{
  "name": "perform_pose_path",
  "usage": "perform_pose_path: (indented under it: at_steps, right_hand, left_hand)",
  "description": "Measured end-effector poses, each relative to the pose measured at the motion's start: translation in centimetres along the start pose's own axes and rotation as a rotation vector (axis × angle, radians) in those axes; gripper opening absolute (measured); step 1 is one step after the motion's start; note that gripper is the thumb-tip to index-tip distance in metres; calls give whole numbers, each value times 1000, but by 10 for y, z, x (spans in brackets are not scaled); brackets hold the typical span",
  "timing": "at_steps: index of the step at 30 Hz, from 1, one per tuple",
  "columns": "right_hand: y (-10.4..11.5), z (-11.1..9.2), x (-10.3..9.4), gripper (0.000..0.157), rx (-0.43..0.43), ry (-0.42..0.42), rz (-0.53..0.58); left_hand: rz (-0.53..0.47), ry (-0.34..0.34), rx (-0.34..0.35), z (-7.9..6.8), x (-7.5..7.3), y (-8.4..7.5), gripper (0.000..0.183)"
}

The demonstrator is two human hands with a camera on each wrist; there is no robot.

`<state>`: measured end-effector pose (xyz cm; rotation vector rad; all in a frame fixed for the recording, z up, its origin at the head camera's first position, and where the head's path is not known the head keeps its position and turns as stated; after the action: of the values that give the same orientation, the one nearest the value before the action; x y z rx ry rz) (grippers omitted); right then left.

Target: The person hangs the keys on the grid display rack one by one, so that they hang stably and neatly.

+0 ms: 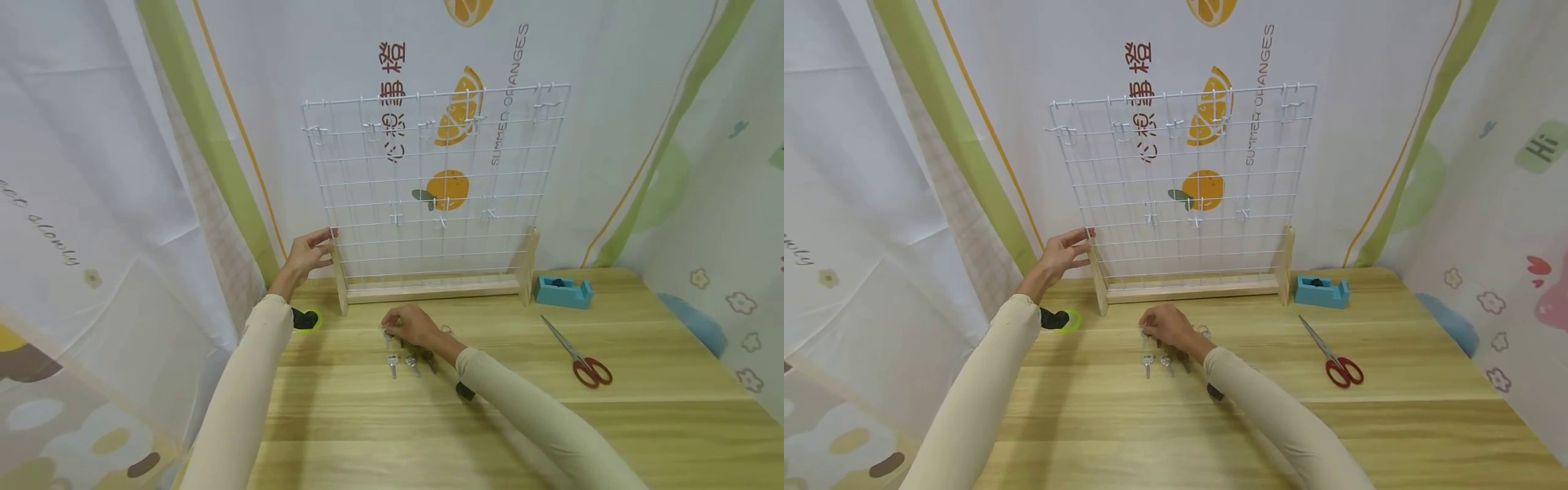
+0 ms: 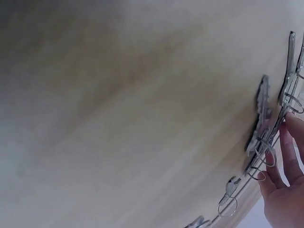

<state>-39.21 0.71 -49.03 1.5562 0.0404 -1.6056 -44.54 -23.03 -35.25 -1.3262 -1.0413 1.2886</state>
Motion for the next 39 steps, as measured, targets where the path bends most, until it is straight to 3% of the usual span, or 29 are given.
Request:
perform_pose_path:
  at_steps: [5, 15, 25, 32, 39]
  right_hand:
    - [3, 0, -4, 12, -20, -17, 1]
    - [37, 6, -37, 14, -192, -112, 31]
    - [73, 19, -86, 15, -239, -170, 100]
    - [101, 31, -125, 16, -279, -203, 142]
    - [115, 45, -156, 16, -262, -229, 151]
  left_hand:
    - [-12, 11, 9, 1, 1, 1, 54]
    - [18, 43, 26, -3, -3, -5, 53]
    - [19, 56, 27, -9, 1, -16, 57]
    - [37, 45, 57, -2, 0, -9, 55]
    - [38, 28, 51, -3, -1, -8, 55]
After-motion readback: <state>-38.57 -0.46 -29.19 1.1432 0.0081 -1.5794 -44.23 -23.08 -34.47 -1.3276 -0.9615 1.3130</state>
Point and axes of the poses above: each hand's wrist, its own z-axis towards the middle knuckle, its own x-axis out of the palm, y = z × x, the point moved 5 cm from there along z, towards the middle knuckle, and after that the axes turned 1 degree about -z, right-handed, at the moved point
